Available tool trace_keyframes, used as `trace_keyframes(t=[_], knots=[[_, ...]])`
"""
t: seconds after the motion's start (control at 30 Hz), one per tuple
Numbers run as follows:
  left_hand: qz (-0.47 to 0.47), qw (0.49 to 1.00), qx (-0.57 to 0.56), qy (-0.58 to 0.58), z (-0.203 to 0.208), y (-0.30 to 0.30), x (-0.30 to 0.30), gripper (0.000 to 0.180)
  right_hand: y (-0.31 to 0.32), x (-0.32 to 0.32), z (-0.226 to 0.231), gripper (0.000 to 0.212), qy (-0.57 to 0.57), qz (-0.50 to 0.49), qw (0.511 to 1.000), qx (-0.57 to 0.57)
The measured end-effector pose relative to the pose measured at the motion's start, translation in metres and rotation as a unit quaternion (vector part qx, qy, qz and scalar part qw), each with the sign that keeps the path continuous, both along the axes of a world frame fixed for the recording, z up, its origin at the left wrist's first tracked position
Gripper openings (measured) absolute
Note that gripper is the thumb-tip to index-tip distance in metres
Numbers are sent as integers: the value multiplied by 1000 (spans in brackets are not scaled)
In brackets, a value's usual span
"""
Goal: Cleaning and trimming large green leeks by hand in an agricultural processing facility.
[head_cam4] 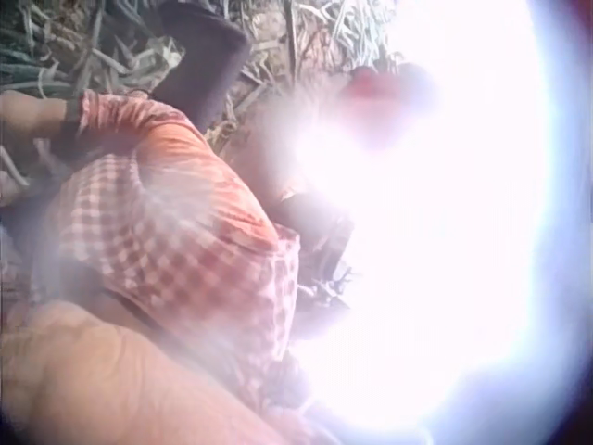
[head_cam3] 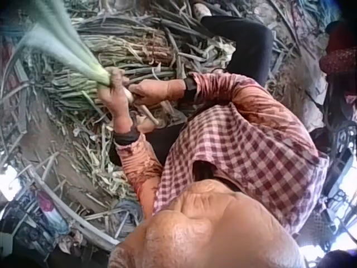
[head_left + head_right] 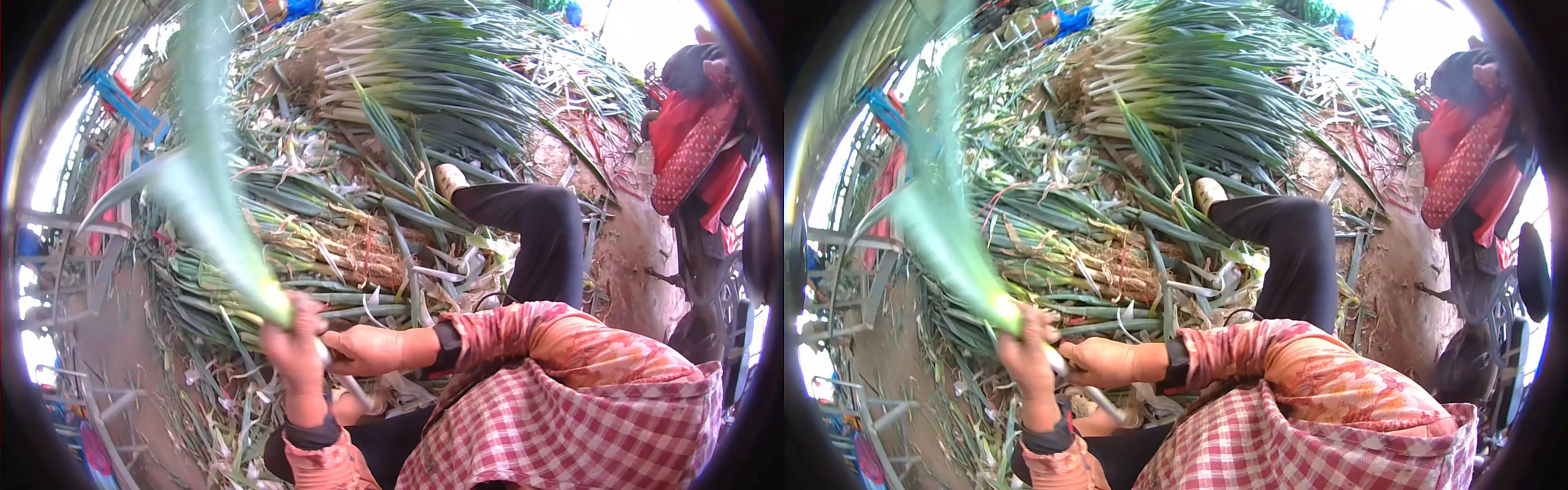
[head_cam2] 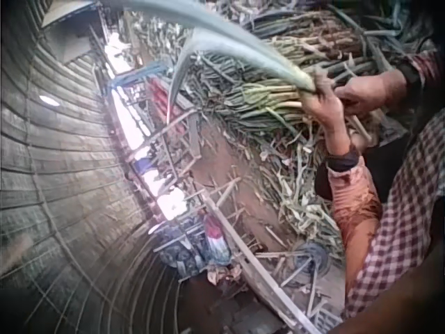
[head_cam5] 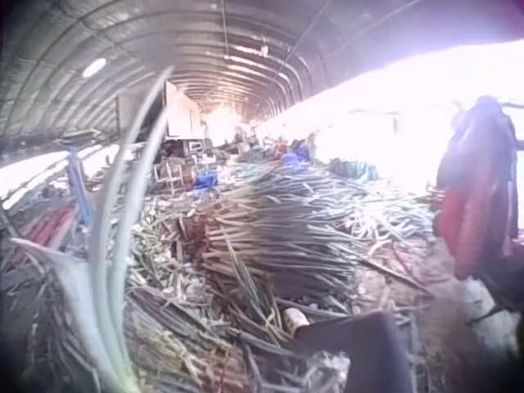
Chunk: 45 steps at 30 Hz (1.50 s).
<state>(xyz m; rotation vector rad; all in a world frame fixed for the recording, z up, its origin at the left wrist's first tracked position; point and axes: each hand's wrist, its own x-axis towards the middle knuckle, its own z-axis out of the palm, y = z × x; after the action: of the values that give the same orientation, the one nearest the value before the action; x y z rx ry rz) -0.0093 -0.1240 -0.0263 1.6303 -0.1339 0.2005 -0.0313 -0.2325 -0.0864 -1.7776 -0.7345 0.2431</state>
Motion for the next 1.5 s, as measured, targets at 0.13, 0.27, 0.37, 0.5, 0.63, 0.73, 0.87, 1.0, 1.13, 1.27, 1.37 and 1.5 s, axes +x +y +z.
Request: trace_keyframes(t=[0.13,0.27,0.37,0.5,0.63,0.73,0.87,1.0,1.13,1.27,1.37,1.5], knots=[[-133,974,182,-22,-9,-28,-1,33,-30,13,-2,28,-16,-31,991,129],[-180,923,309,-138,-10,-50,4,37,-70,12,-8,25,47,-26,990,134],[-178,917,317,-163,-1,-41,3,39,-104,18,8,18,256,-71,945,189],[16,934,304,-186,-5,-5,-3,33,-142,75,60,24,160,-107,952,239],[56,912,377,-152,-8,9,4,25,-237,214,121,37,31,-174,968,180],[42,925,360,-109,-14,15,5,23,-271,307,108,83,254,-109,918,284],[49,924,366,-101,-3,18,-4,21,-265,293,47,26,143,-310,933,112],[37,922,375,-88,5,22,-16,21,-195,235,-82,20,261,-270,926,-36],[34,931,360,-52,1,29,-26,22,-139,197,-146,26,311,-241,905,-164],[45,923,380,-24,-5,39,-30,22,-108,200,-184,31,161,-227,908,-312],[-21,890,455,30,8,81,-63,21,-96,215,-219,40,62,-301,915,-260],[-38,886,453,92,6,78,-71,22,-104,234,-244,50,105,-294,896,-317]])
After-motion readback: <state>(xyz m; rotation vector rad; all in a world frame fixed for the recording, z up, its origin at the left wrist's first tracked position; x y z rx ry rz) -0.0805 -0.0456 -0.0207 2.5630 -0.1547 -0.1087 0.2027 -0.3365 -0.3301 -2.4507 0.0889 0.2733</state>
